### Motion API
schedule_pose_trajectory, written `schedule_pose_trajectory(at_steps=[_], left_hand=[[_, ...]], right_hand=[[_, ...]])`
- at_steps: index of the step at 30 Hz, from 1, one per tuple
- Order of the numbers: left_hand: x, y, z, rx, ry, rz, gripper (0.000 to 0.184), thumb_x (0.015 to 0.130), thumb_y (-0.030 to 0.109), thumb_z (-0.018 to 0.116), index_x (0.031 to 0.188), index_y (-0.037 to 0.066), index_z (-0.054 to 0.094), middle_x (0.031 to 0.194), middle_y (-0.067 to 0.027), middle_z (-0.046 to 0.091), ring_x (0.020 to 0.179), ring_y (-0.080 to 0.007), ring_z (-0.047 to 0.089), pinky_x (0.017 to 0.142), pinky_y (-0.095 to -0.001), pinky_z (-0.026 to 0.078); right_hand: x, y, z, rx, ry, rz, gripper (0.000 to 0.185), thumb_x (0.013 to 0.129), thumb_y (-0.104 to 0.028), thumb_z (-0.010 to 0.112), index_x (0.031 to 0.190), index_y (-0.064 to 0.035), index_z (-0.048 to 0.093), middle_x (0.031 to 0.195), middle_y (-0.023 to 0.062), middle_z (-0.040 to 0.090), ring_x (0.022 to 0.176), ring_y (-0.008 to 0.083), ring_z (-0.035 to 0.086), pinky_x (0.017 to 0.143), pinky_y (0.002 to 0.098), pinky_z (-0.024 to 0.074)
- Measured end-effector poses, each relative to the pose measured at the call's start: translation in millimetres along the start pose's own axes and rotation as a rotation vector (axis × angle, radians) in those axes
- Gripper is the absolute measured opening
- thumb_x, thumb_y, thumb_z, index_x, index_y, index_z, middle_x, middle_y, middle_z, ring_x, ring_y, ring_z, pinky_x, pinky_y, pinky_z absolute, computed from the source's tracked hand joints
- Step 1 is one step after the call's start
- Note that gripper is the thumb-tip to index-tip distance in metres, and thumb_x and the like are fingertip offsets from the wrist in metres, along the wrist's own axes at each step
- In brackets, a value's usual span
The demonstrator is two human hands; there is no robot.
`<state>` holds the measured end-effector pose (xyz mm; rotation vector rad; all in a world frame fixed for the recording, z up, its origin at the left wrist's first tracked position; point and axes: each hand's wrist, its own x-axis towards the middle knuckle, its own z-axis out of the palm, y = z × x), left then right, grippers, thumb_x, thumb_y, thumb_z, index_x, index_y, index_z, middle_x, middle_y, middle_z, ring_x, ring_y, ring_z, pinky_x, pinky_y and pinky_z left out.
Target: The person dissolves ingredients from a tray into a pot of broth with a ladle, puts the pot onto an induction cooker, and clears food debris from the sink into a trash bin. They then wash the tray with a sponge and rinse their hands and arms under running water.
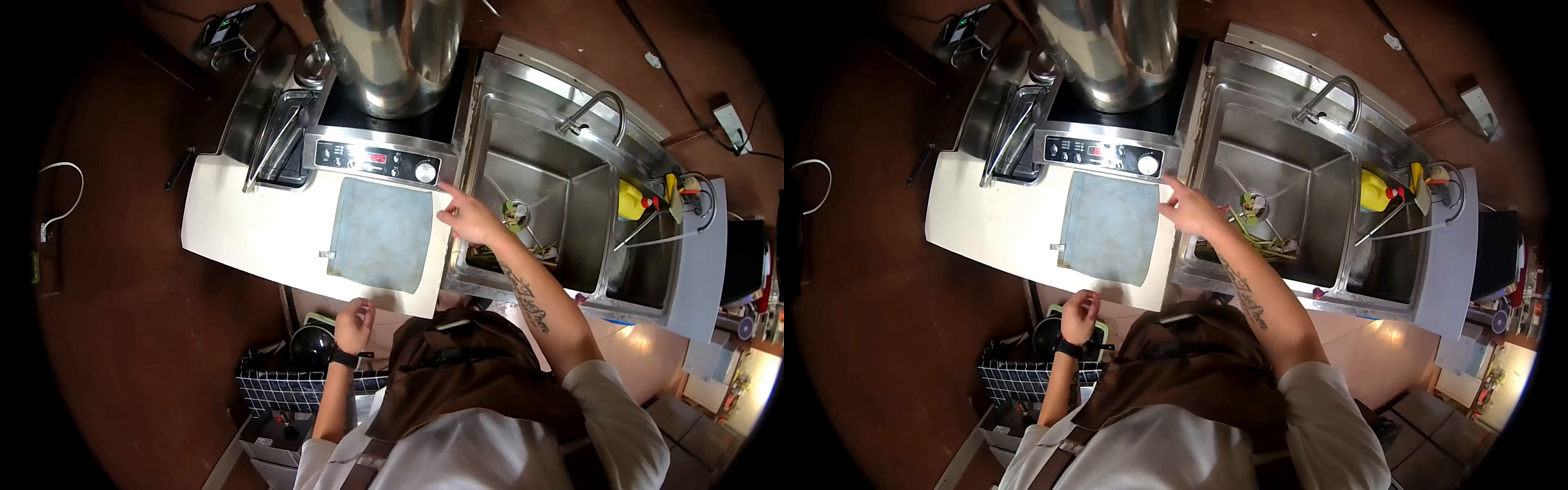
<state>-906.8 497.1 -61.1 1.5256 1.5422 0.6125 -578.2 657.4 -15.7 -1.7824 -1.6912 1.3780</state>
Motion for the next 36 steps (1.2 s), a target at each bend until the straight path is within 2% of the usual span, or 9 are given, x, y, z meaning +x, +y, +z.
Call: schedule_pose_trajectory(at_steps=[9,12,18,23,25,26,27,29,36], left_hand=[[20,96,96,-0.018,-0.202,0.163,0.012,0.088,0.003,0.063,0.099,0.000,0.068,0.080,-0.0095,0.069,0.062,-0.0162,0.062,0.058,-0.0289,0.050],[26,135,160,0.086,-0.342,0.159,0.013,0.091,0.010,0.067,0.095,-0.001,0.071,0.072,-0.0107,0.068,0.065,-0.0159,0.065,0.061,-0.0282,0.050],[20,240,369,0.015,-0.492,0.255,0.019,0.095,0.015,0.063,0.085,0.000,0.065,0.068,-0.0050,0.059,0.062,-0.0111,0.052,0.059,-0.0265,0.042],[13,344,598,-0.358,-0.651,0.038,0.011,0.095,0.015,0.064,0.098,0.005,0.064,0.076,0.0010,0.058,0.069,-0.0069,0.053,0.060,-0.0234,0.043],[23,378,670,-0.535,-0.874,-0.088,0.016,0.097,0.019,0.062,0.110,0.008,0.062,0.080,0.0007,0.059,0.070,-0.0077,0.054,0.059,-0.0231,0.042],[31,409,733,-0.587,-0.821,-0.211,0.016,0.099,0.020,0.058,0.108,0.008,0.060,0.081,0.0007,0.060,0.070,-0.0091,0.056,0.061,-0.0238,0.043],[38,438,777,-0.659,-0.772,-0.327,0.016,0.100,0.022,0.055,0.107,0.008,0.059,0.082,0.0007,0.060,0.071,-0.0105,0.057,0.064,-0.0244,0.043],[63,451,841,-0.758,-0.683,-0.315,0.022,0.101,0.030,0.052,0.100,0.009,0.059,0.083,0.0005,0.061,0.071,-0.0119,0.057,0.064,-0.0258,0.044],[107,509,892,-0.255,-0.751,-0.004,0.038,0.099,0.037,0.050,0.078,0.007,0.063,0.060,0.0006,0.052,0.055,-0.0113,0.049,0.052,-0.0279,0.037]], right_hand=[[-196,164,-101,-0.191,0.421,-0.042,0.021,0.092,-0.025,0.062,0.102,-0.0088,0.071,0.080,0.0142,0.070,0.071,0.0346,0.066,0.070,0.0386,0.0542],[-266,286,-165,0.275,0.675,0.207,0.025,0.094,-0.002,0.048,0.113,0.0025,0.064,0.071,0.0097,0.066,0.062,0.0162,0.065,0.061,0.0300,0.0541],[-327,514,-346,0.920,1.283,0.179,0.029,0.099,-0.011,0.049,0.123,0.0041,0.054,0.082,0.0094,0.064,0.075,0.0188,0.065,0.071,0.0318,0.0568],[-300,595,-457,1.446,1.009,0.103,0.022,0.098,-0.022,0.053,0.086,-0.0046,0.057,0.072,0.0053,0.055,0.065,0.0185,0.059,0.058,0.0298,0.0479],[-282,621,-461,1.242,0.894,0.131,0.035,0.100,-0.032,0.051,0.090,0.0010,0.060,0.073,0.0114,0.059,0.067,0.0252,0.061,0.059,0.0368,0.0484],[-292,603,-461,0.530,0.840,0.438,0.042,0.102,-0.034,0.046,0.097,0.0045,0.062,0.079,0.0194,0.063,0.074,0.0337,0.063,0.066,0.0444,0.0493],[-292,618,-455,0.475,0.794,0.355,0.037,0.099,-0.031,0.050,0.089,0.0017,0.065,0.069,0.0129,0.064,0.066,0.0235,0.063,0.059,0.0394,0.0475],[-313,624,-442,-0.135,0.877,0.050,0.033,0.099,-0.027,0.048,0.093,0.0013,0.065,0.079,0.0219,0.066,0.073,0.0353,0.065,0.068,0.0446,0.0493],[-348,681,-443,0.501,0.903,0.429,0.028,0.092,-0.024,0.057,0.102,0.0007,0.065,0.102,0.0250,0.067,0.097,0.0389,0.065,0.084,0.0453,0.0498]])
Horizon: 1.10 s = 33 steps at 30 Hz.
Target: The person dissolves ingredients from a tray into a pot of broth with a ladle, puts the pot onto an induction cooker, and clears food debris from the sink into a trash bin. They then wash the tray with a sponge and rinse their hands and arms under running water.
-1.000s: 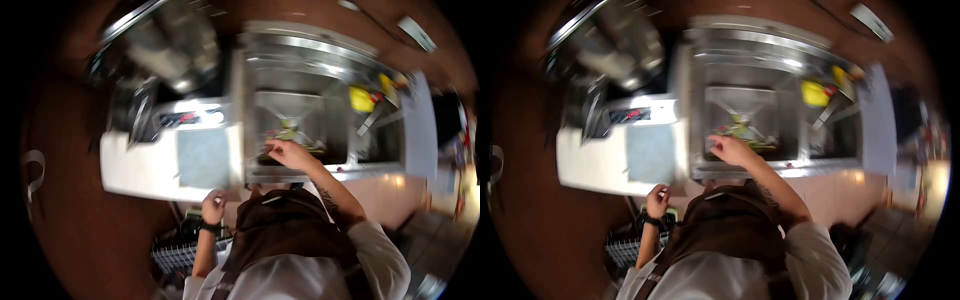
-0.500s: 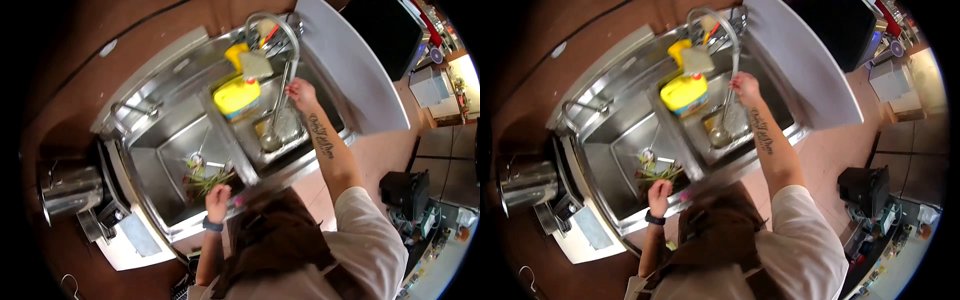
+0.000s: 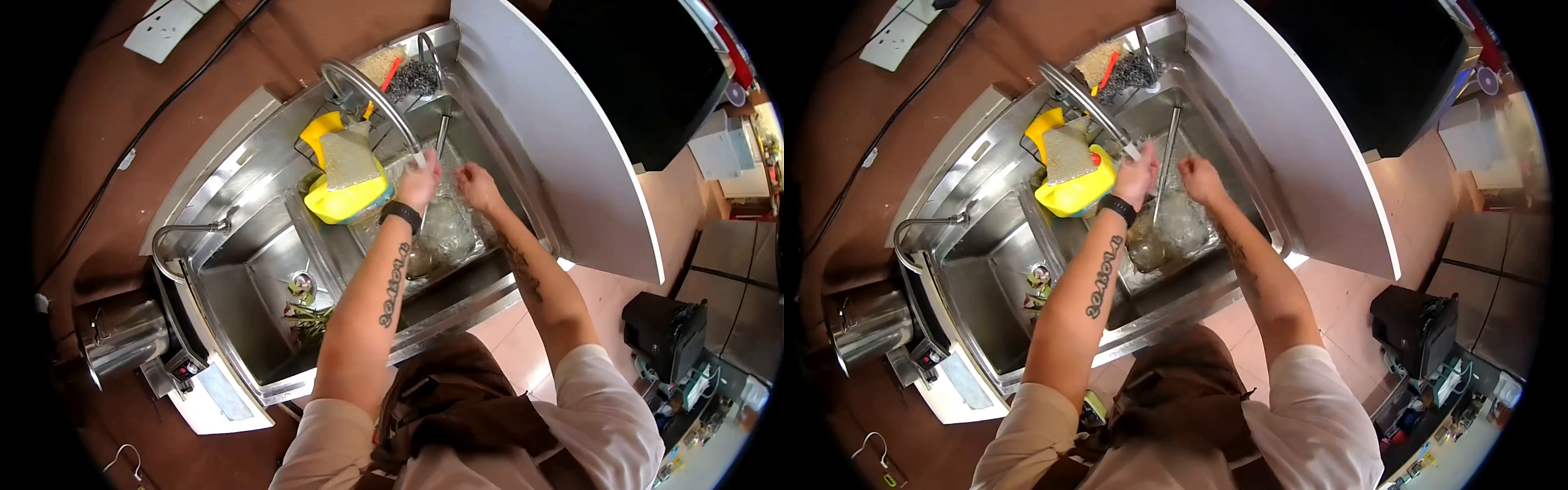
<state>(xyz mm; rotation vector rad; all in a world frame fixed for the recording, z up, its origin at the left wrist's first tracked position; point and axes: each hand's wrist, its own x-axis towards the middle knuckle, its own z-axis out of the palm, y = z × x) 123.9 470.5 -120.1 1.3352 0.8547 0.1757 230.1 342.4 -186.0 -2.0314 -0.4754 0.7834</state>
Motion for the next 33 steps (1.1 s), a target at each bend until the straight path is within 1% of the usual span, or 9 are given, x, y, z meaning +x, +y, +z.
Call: schedule_pose_trajectory(at_steps=[3,9,10,14,16,19,22,27,33], left_hand=[[-1,-14,-19,0.302,-0.088,0.091,0.036,0.100,0.035,0.051,0.086,0.005,0.066,0.059,0.0017,0.051,0.054,-0.0095,0.048,0.052,-0.0267,0.038],[-55,-83,-59,0.095,-0.093,-0.145,0.019,0.097,0.020,0.062,0.098,0.002,0.062,0.074,-0.0013,0.061,0.065,-0.0111,0.056,0.063,-0.0279,0.047],[-58,-95,-67,0.083,-0.032,-0.120,0.020,0.097,0.021,0.062,0.101,0.001,0.062,0.079,-0.0029,0.062,0.069,-0.0119,0.057,0.066,-0.0281,0.048],[-62,-97,-56,0.102,0.211,0.122,0.031,0.096,0.022,0.064,0.117,0.000,0.059,0.103,-0.0103,0.063,0.093,-0.0168,0.059,0.078,-0.0296,0.050],[-58,-65,-40,0.050,0.232,0.229,0.045,0.100,0.026,0.058,0.136,0.001,0.049,0.126,-0.0093,0.057,0.121,-0.0169,0.050,0.099,-0.0314,0.043],[-33,-32,-19,0.044,0.255,0.429,0.050,0.102,0.031,0.052,0.140,0.000,0.046,0.135,-0.0102,0.053,0.127,-0.0175,0.047,0.105,-0.0315,0.038],[-32,-2,-13,-0.356,0.156,0.225,0.053,0.104,0.036,0.047,0.142,-0.001,0.044,0.139,-0.0108,0.051,0.130,-0.0184,0.045,0.109,-0.0320,0.033],[-55,1,-15,-0.241,0.145,0.098,0.065,0.105,0.049,0.036,0.145,-0.001,0.041,0.148,-0.0131,0.045,0.136,-0.0218,0.040,0.113,-0.0322,0.028],[-65,-52,-38,-0.308,0.197,0.068,0.062,0.106,0.048,0.032,0.146,0.002,0.040,0.148,-0.0132,0.045,0.140,-0.0230,0.038,0.117,-0.0387,0.022]], right_hand=[[56,46,22,0.018,0.076,0.067,0.048,0.086,-0.026,0.068,0.122,0.0034,0.058,0.103,0.0162,0.069,0.098,0.0238,0.064,0.087,0.0335,0.0479],[148,57,89,0.591,0.043,0.167,0.073,0.079,-0.027,0.075,0.138,0.0029,0.043,0.123,0.0178,0.061,0.113,0.0274,0.057,0.087,0.0397,0.0494],[164,69,106,0.667,0.109,0.072,0.052,0.081,-0.028,0.073,0.119,0.0038,0.058,0.102,0.0142,0.067,0.097,0.0231,0.063,0.077,0.0375,0.0505],[63,12,85,0.605,-0.092,-0.032,0.021,0.089,-0.020,0.068,0.091,0.0010,0.064,0.078,0.0045,0.065,0.066,0.0114,0.060,0.058,0.0274,0.0471],[15,-32,78,0.500,-0.066,-0.032,0.021,0.089,-0.020,0.069,0.091,0.0004,0.064,0.078,0.0053,0.065,0.065,0.0113,0.059,0.057,0.0282,0.0470],[-2,-81,54,0.613,-0.059,-0.003,0.021,0.089,-0.019,0.069,0.090,0.0012,0.064,0.078,0.0061,0.066,0.065,0.0118,0.059,0.058,0.0293,0.0479],[-10,-90,57,0.523,0.008,-0.115,0.024,0.087,-0.021,0.070,0.090,0.0029,0.068,0.075,0.0060,0.066,0.065,0.0131,0.059,0.060,0.0313,0.0484],[-37,-12,88,0.064,-0.201,-0.117,0.024,0.085,-0.021,0.068,0.090,0.0030,0.070,0.074,0.0071,0.069,0.066,0.0166,0.063,0.062,0.0325,0.0496],[-10,-85,54,0.623,0.020,-0.012,0.025,0.085,-0.023,0.072,0.082,0.0012,0.064,0.071,0.0069,0.066,0.070,0.0159,0.063,0.066,0.0322,0.0490]])
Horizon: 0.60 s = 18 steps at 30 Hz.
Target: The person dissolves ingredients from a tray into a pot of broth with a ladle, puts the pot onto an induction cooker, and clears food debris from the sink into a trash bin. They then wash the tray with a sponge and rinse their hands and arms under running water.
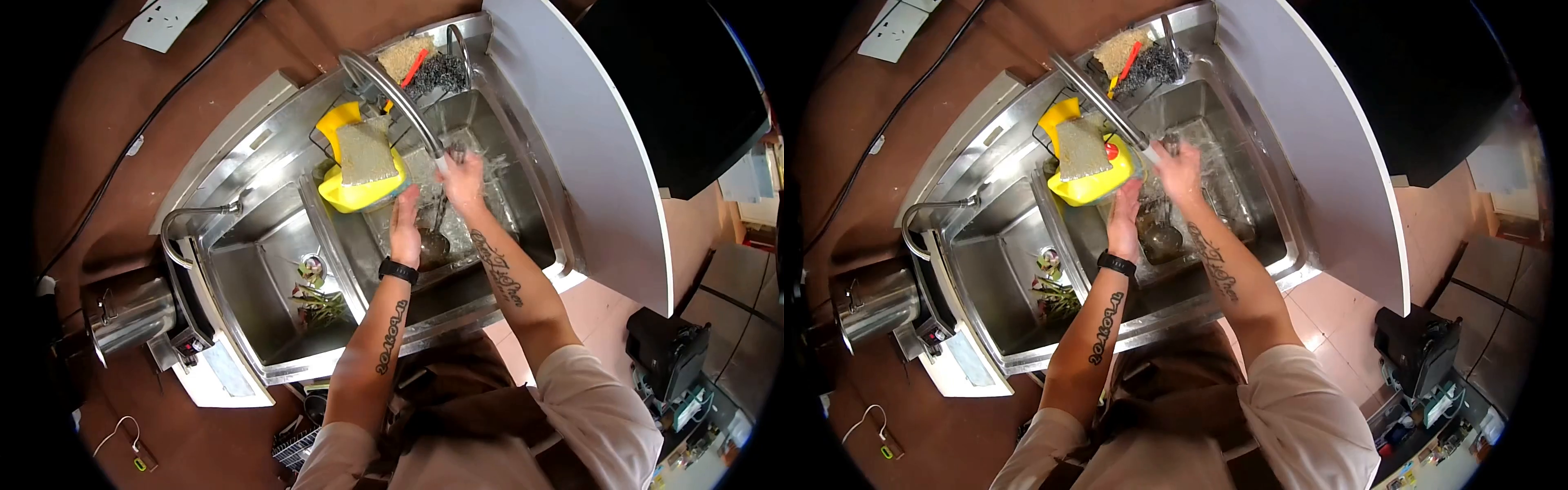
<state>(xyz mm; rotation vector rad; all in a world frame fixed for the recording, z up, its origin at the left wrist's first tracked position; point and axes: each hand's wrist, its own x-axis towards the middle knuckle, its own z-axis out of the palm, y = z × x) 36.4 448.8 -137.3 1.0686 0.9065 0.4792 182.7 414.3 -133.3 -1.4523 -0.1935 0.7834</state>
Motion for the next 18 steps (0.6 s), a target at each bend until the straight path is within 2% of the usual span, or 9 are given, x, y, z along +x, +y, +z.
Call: schedule_pose_trajectory(at_steps=[1,4,5,8,9,12,13,16,18], left_hand=[[-4,-3,-1,-0.029,0.019,-0.021,0.061,0.106,0.048,0.032,0.145,0.002,0.040,0.148,-0.0131,0.046,0.140,-0.0231,0.038,0.117,-0.0394,0.022],[-15,-5,0,-0.050,0.060,-0.056,0.061,0.106,0.048,0.032,0.144,0.001,0.042,0.147,-0.0147,0.046,0.139,-0.0243,0.040,0.116,-0.0404,0.025],[-20,-10,-3,-0.042,0.057,-0.068,0.061,0.106,0.048,0.032,0.144,0.001,0.042,0.146,-0.0152,0.046,0.139,-0.0246,0.040,0.115,-0.0403,0.026],[-26,-24,-5,-0.039,0.074,-0.101,0.061,0.105,0.048,0.033,0.141,0.000,0.044,0.144,-0.0166,0.049,0.137,-0.0257,0.041,0.115,-0.0404,0.028],[-31,-27,-4,-0.042,0.082,-0.127,0.061,0.105,0.048,0.033,0.140,0.000,0.045,0.143,-0.0164,0.050,0.137,-0.0257,0.042,0.114,-0.0404,0.028],[-35,-39,2,-0.106,0.106,-0.169,0.057,0.105,0.047,0.037,0.137,0.000,0.048,0.137,-0.0148,0.054,0.132,-0.0248,0.047,0.112,-0.0396,0.032],[-34,-45,3,-0.130,0.110,-0.176,0.056,0.105,0.046,0.039,0.136,0.001,0.048,0.136,-0.0145,0.055,0.130,-0.0246,0.048,0.111,-0.0392,0.033],[-37,-51,10,-0.174,0.099,-0.207,0.052,0.104,0.043,0.043,0.134,0.002,0.050,0.133,-0.0134,0.056,0.126,-0.0243,0.051,0.107,-0.0386,0.037],[-35,-51,17,-0.242,0.082,-0.259,0.050,0.104,0.042,0.045,0.133,0.002,0.050,0.131,-0.0129,0.057,0.124,-0.0245,0.052,0.105,-0.0386,0.039]], right_hand=[[1,-3,0,0.050,0.021,0.042,0.025,0.085,-0.022,0.071,0.083,0.0012,0.064,0.071,0.0071,0.066,0.071,0.0156,0.063,0.067,0.0322,0.0490],[0,80,-5,-0.313,-0.052,0.122,0.021,0.087,-0.019,0.069,0.079,-0.0002,0.064,0.069,0.0063,0.065,0.067,0.0126,0.061,0.063,0.0296,0.0474],[-7,76,-8,-0.253,-0.104,0.211,0.018,0.088,-0.017,0.067,0.079,-0.0019,0.065,0.069,0.0052,0.065,0.065,0.0114,0.060,0.061,0.0281,0.0461],[8,41,-4,0.190,0.132,0.032,0.016,0.088,-0.016,0.065,0.080,-0.0020,0.065,0.069,0.0029,0.064,0.062,0.0115,0.058,0.059,0.0281,0.0461],[11,17,-9,0.059,0.127,-0.046,0.014,0.090,-0.015,0.066,0.082,-0.0026,0.065,0.070,0.0015,0.063,0.059,0.0112,0.058,0.056,0.0274,0.0466],[8,-4,6,0.194,0.129,-0.087,0.019,0.087,-0.016,0.070,0.078,-0.0015,0.063,0.070,-0.0029,0.060,0.060,0.0058,0.049,0.054,0.0258,0.0383],[18,4,4,0.077,0.082,-0.098,0.018,0.087,-0.016,0.070,0.080,-0.0007,0.064,0.072,-0.0012,0.063,0.063,0.0069,0.053,0.058,0.0261,0.0408],[20,5,8,0.117,-0.119,-0.041,0.018,0.085,-0.017,0.071,0.084,0.0003,0.067,0.075,0.0017,0.067,0.067,0.0101,0.057,0.065,0.0276,0.0446],[10,-2,4,-0.096,-0.276,0.024,0.022,0.085,-0.020,0.070,0.091,0.0021,0.070,0.079,0.0067,0.070,0.073,0.0144,0.062,0.073,0.0299,0.0473]])
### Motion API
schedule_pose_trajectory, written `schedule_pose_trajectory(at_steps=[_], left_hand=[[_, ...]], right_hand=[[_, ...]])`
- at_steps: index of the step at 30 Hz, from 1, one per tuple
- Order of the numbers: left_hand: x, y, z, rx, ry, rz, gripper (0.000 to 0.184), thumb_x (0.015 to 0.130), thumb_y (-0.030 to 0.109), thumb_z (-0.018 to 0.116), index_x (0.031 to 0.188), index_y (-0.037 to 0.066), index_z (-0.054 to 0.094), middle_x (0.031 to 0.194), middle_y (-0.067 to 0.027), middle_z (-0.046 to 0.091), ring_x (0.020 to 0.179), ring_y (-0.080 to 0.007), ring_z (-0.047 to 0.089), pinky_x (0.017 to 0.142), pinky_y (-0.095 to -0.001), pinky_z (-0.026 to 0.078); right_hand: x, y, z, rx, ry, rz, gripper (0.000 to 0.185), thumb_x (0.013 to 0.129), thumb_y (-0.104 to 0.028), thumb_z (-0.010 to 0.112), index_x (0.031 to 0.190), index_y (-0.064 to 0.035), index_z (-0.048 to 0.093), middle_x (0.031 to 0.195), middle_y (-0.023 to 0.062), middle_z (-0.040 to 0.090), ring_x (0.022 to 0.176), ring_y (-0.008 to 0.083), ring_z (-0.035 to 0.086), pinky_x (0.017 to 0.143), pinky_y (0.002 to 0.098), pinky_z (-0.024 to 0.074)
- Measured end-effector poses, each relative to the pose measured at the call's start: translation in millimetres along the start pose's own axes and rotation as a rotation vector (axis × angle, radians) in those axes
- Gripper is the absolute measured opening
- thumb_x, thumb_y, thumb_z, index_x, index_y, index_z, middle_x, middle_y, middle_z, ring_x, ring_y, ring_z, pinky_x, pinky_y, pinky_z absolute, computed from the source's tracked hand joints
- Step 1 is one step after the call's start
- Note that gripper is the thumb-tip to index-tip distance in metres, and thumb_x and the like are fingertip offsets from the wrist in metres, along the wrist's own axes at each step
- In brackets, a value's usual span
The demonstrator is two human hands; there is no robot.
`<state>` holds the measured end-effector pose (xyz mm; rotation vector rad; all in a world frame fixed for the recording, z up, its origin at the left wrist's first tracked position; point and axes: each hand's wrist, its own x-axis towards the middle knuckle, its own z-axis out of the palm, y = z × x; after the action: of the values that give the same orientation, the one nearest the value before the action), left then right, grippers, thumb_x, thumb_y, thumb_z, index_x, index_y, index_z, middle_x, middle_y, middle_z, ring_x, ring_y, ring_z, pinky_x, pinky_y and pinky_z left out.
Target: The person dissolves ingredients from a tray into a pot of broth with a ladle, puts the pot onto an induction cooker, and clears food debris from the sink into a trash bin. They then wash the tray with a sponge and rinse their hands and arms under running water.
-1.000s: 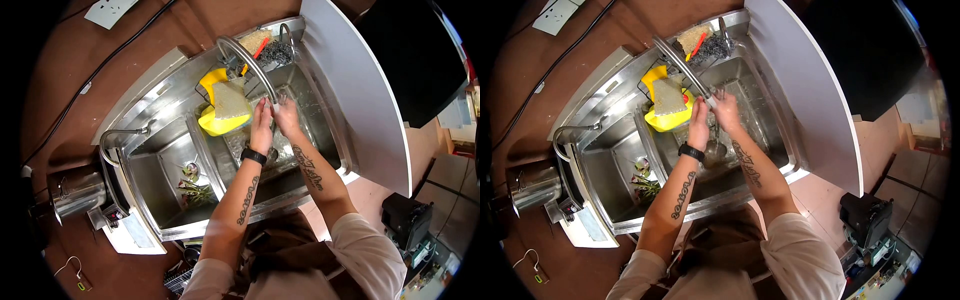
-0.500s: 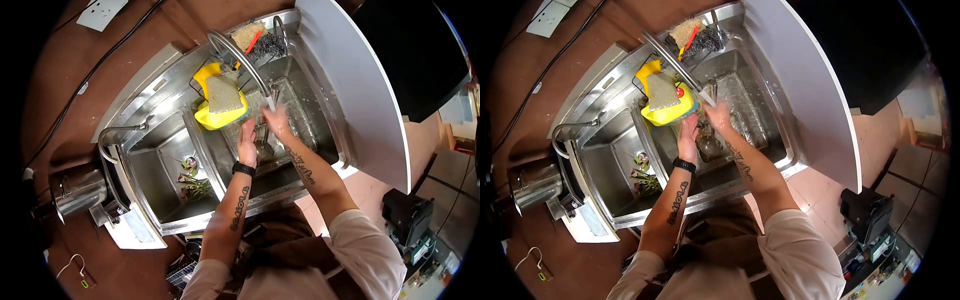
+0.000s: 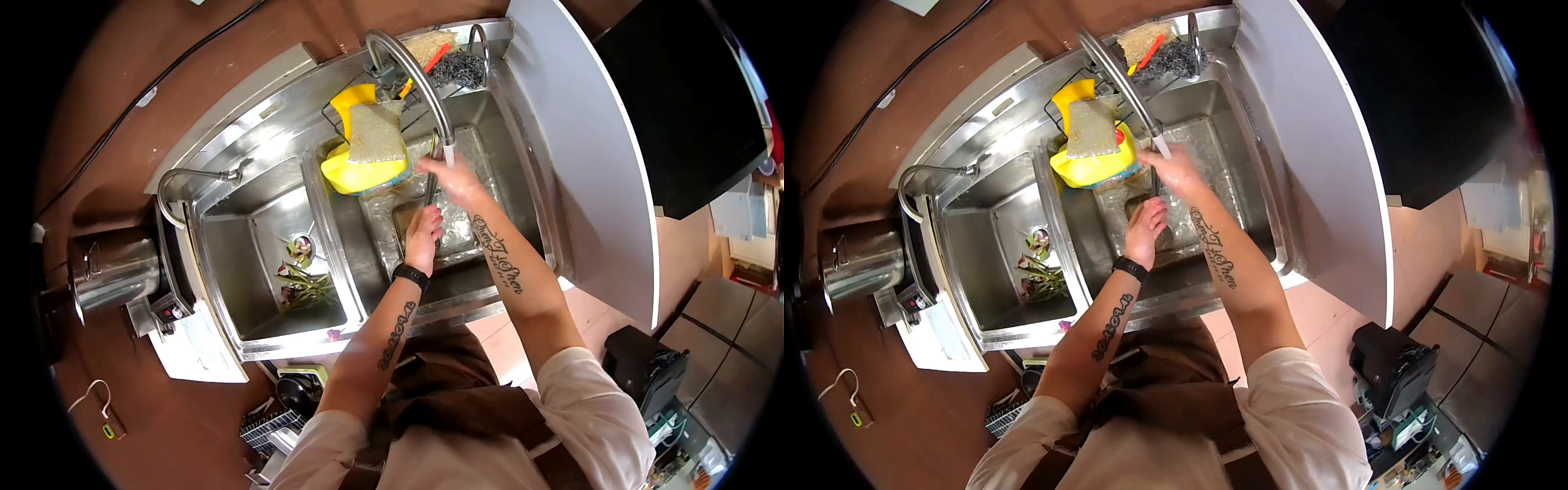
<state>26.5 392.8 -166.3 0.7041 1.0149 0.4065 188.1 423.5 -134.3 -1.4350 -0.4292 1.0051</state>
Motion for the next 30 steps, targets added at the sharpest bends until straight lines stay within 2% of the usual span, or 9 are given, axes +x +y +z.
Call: schedule_pose_trajectory(at_steps=[2,3,6,9,12,16,21,26,30], left_hand=[[0,-5,7,-0.116,-0.018,-0.098,0.049,0.103,0.041,0.046,0.132,0.003,0.049,0.129,-0.0124,0.058,0.122,-0.0249,0.053,0.104,-0.0388,0.041],[0,-3,16,-0.225,-0.031,-0.145,0.048,0.103,0.042,0.045,0.135,0.006,0.047,0.128,-0.0125,0.057,0.121,-0.0264,0.054,0.103,-0.0402,0.042],[5,12,49,-0.552,-0.109,-0.182,0.045,0.106,0.040,0.038,0.135,0.007,0.046,0.127,-0.0097,0.057,0.110,-0.0225,0.058,0.096,-0.0377,0.047],[15,33,81,-0.740,-0.241,-0.039,0.033,0.104,0.028,0.038,0.121,0.007,0.057,0.118,-0.0083,0.062,0.109,-0.0213,0.059,0.096,-0.0356,0.047],[32,30,89,-0.873,-0.244,-0.143,0.029,0.102,0.021,0.040,0.117,0.009,0.061,0.112,-0.0064,0.066,0.104,-0.0224,0.062,0.096,-0.0372,0.048],[55,18,95,-0.900,-0.178,-0.098,0.029,0.100,0.024,0.042,0.109,0.005,0.062,0.104,-0.0090,0.067,0.097,-0.0210,0.064,0.086,-0.0345,0.052],[58,17,83,-0.731,0.048,-0.287,0.040,0.103,0.039,0.043,0.128,0.008,0.042,0.109,-0.0120,0.060,0.094,-0.0253,0.063,0.080,-0.0391,0.055],[53,-2,50,-0.785,0.019,-0.250,0.032,0.103,0.031,0.045,0.124,0.007,0.044,0.109,-0.0141,0.058,0.092,-0.0268,0.063,0.083,-0.0391,0.057],[63,-35,38,-0.827,-0.021,-0.258,0.024,0.103,0.022,0.046,0.115,0.003,0.049,0.104,-0.0132,0.060,0.092,-0.0267,0.065,0.081,-0.0377,0.058]], right_hand=[[-8,-3,0,-0.040,-0.022,0.070,0.026,0.085,-0.023,0.069,0.092,0.0023,0.070,0.079,0.0081,0.070,0.073,0.0158,0.063,0.073,0.0305,0.0478],[-15,-24,-3,-0.211,-0.021,0.114,0.032,0.088,-0.022,0.069,0.104,0.0055,0.068,0.092,0.0132,0.073,0.089,0.0188,0.066,0.085,0.0328,0.0480],[-35,-43,-12,-0.377,-0.091,0.101,0.030,0.088,-0.023,0.069,0.103,0.0038,0.069,0.094,0.0116,0.073,0.088,0.0189,0.066,0.083,0.0332,0.0500],[-61,-50,-14,-0.163,-0.006,0.078,0.022,0.089,-0.018,0.068,0.098,0.0021,0.069,0.091,0.0093,0.072,0.083,0.0163,0.065,0.076,0.0298,0.0514],[-70,-52,-21,-0.150,0.039,0.046,0.017,0.089,-0.014,0.067,0.096,0.0012,0.069,0.086,0.0066,0.071,0.078,0.0127,0.063,0.070,0.0266,0.0503],[-60,-57,-24,-0.210,0.024,0.044,0.019,0.087,-0.016,0.070,0.097,0.0000,0.069,0.087,0.0063,0.069,0.075,0.0134,0.063,0.068,0.0285,0.0502],[-14,-48,-17,-0.266,0.016,0.072,0.031,0.084,-0.019,0.073,0.106,0.0019,0.067,0.093,0.0087,0.068,0.083,0.0152,0.061,0.074,0.0308,0.0495],[-28,-52,-28,-0.424,-0.109,0.132,0.033,0.085,-0.021,0.073,0.107,0.0034,0.067,0.100,0.0102,0.068,0.092,0.0195,0.061,0.082,0.0319,0.0481],[-105,-85,-40,-0.422,-0.203,-0.060,0.010,0.090,-0.004,0.065,0.099,-0.0016,0.068,0.113,0.0116,0.069,0.112,0.0220,0.060,0.098,0.0341,0.0461]])
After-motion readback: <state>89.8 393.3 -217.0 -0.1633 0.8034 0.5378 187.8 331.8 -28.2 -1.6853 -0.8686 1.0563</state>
